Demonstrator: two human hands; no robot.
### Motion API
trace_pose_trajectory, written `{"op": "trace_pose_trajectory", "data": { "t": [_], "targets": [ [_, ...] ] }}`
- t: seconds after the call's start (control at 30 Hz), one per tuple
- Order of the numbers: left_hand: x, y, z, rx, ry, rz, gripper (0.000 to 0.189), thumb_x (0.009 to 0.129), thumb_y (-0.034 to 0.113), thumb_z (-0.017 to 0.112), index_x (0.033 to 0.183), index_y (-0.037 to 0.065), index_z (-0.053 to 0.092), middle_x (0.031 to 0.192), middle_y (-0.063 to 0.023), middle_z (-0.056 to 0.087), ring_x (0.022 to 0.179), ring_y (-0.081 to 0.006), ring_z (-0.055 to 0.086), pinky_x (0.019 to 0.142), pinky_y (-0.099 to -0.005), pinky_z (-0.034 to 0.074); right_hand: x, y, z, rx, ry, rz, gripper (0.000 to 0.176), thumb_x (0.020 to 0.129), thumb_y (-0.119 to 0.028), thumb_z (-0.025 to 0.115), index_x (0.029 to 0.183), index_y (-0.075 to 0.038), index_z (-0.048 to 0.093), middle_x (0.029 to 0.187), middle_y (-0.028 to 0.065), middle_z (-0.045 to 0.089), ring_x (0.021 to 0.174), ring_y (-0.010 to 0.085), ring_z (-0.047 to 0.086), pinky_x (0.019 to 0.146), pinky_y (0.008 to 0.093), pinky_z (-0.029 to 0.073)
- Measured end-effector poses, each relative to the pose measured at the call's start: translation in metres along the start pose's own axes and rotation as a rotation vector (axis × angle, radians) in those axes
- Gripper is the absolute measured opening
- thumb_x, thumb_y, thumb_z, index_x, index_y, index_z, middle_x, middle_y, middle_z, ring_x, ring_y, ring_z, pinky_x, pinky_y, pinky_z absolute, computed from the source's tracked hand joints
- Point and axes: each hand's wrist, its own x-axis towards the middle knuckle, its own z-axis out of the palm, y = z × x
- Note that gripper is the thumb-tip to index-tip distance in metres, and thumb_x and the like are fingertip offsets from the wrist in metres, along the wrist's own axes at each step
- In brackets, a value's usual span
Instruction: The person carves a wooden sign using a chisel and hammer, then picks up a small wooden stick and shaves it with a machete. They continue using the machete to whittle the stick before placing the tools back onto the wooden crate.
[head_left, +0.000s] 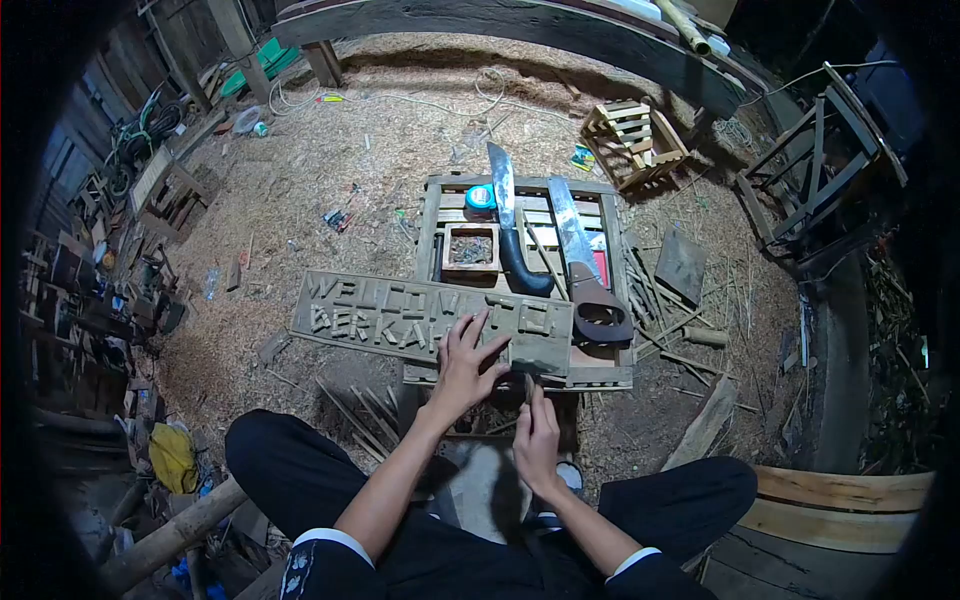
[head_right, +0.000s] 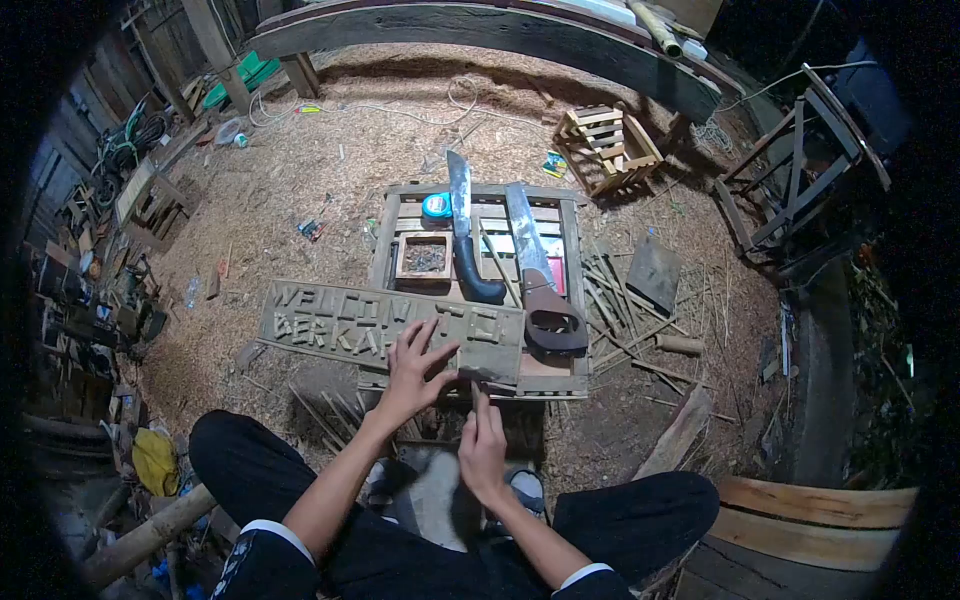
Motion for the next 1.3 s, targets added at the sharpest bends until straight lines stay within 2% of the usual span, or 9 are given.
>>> {"op": "trace_pose_trajectory", "data": {
  "t": [0.3, 0.43, 0.5, 0.7, 0.77, 0.9, 1.1, 1.23, 1.3],
  "targets": [
    [0.000, 0.001, 0.001, -0.012, 0.006, 0.017, 0.055, 0.081, 0.030, 0.082, 0.134, 0.025, 0.069, 0.164, -0.0127, 0.036, 0.148, -0.0370, 0.030, 0.117, -0.0540, 0.023, 0.005, -0.008, -0.002, -0.029, -0.081, -0.054, 0.037, 0.103, -0.006, 0.050, 0.138, 0.007, 0.050, 0.101, 0.0231, 0.055, 0.086, 0.0379, 0.059, 0.076, 0.0458, 0.049],
    [-0.001, 0.000, 0.000, -0.009, 0.014, 0.014, 0.055, 0.080, 0.030, 0.082, 0.134, 0.025, 0.069, 0.163, -0.0127, 0.036, 0.148, -0.0369, 0.030, 0.116, -0.0535, 0.024, 0.003, -0.006, 0.002, -0.036, 0.116, -0.077, 0.037, 0.104, -0.005, 0.049, 0.139, 0.005, 0.050, 0.101, 0.0231, 0.055, 0.085, 0.0388, 0.058, 0.075, 0.0453, 0.049],
    [0.000, 0.001, 0.001, -0.011, 0.018, 0.015, 0.055, 0.080, 0.031, 0.082, 0.134, 0.025, 0.069, 0.163, -0.0126, 0.036, 0.148, -0.0369, 0.030, 0.116, -0.0537, 0.024, 0.005, -0.006, -0.001, -0.059, -0.086, -0.076, 0.036, 0.105, -0.007, 0.048, 0.138, 0.006, 0.051, 0.103, 0.0245, 0.056, 0.086, 0.0421, 0.058, 0.075, 0.0464, 0.049],
    [-0.001, 0.001, -0.001, -0.012, 0.002, 0.003, 0.053, 0.081, 0.029, 0.082, 0.132, 0.023, 0.070, 0.162, -0.0151, 0.036, 0.149, -0.0377, 0.029, 0.117, -0.0535, 0.023, 0.006, -0.009, -0.007, -0.049, 0.122, -0.102, 0.040, 0.102, -0.005, 0.051, 0.141, 0.001, 0.052, 0.107, 0.0220, 0.057, 0.088, 0.0411, 0.062, 0.075, 0.0478, 0.050],
    [0.001, 0.003, 0.001, -0.006, 0.001, 0.010, 0.052, 0.081, 0.029, 0.082, 0.132, 0.022, 0.070, 0.163, -0.0151, 0.036, 0.149, -0.0378, 0.029, 0.118, -0.0536, 0.023, 0.007, -0.005, -0.008, -0.141, -0.115, -0.106, 0.041, 0.101, -0.003, 0.051, 0.141, 0.003, 0.051, 0.108, 0.0234, 0.057, 0.087, 0.0419, 0.063, 0.074, 0.0480, 0.051],
    [-0.002, 0.002, -0.001, -0.013, 0.013, 0.017, 0.052, 0.081, 0.027, 0.082, 0.132, 0.021, 0.070, 0.162, -0.0153, 0.036, 0.149, -0.0381, 0.029, 0.118, -0.0537, 0.022, 0.010, -0.015, -0.013, -0.127, 0.027, -0.182, 0.042, 0.099, -0.002, 0.052, 0.141, 0.002, 0.051, 0.109, 0.0214, 0.058, 0.090, 0.0423, 0.063, 0.075, 0.0485, 0.051],
    [-0.001, -0.002, 0.002, 0.018, 0.021, 0.042, 0.055, 0.081, 0.032, 0.082, 0.134, 0.024, 0.069, 0.163, -0.0135, 0.036, 0.147, -0.0371, 0.030, 0.117, -0.0528, 0.023, 0.013, -0.010, -0.010, -0.039, -0.060, -0.139, 0.032, 0.100, -0.003, 0.049, 0.131, 0.002, 0.057, 0.105, 0.0241, 0.057, 0.088, 0.0451, 0.062, 0.073, 0.0493, 0.050],
    [-0.001, -0.003, 0.004, 0.006, 0.016, 0.033, 0.056, 0.081, 0.032, 0.081, 0.135, 0.024, 0.069, 0.163, -0.0134, 0.036, 0.147, -0.0370, 0.030, 0.117, -0.0528, 0.022, 0.014, -0.008, -0.017, -0.145, 0.037, -0.273, 0.040, 0.098, -0.002, 0.053, 0.138, 0.000, 0.055, 0.104, 0.0213, 0.058, 0.084, 0.0412, 0.064, 0.071, 0.0475, 0.051],
    [-0.002, -0.004, 0.004, 0.026, 0.000, 0.040, 0.056, 0.081, 0.031, 0.082, 0.135, 0.025, 0.068, 0.164, -0.0132, 0.035, 0.147, -0.0371, 0.030, 0.117, -0.0532, 0.022, 0.012, -0.009, -0.013, -0.136, -0.134, -0.209, 0.048, 0.098, -0.001, 0.053, 0.146, -0.003, 0.051, 0.100, 0.0201, 0.058, 0.078, 0.0392, 0.063, 0.067, 0.0471, 0.051]
  ]
}}
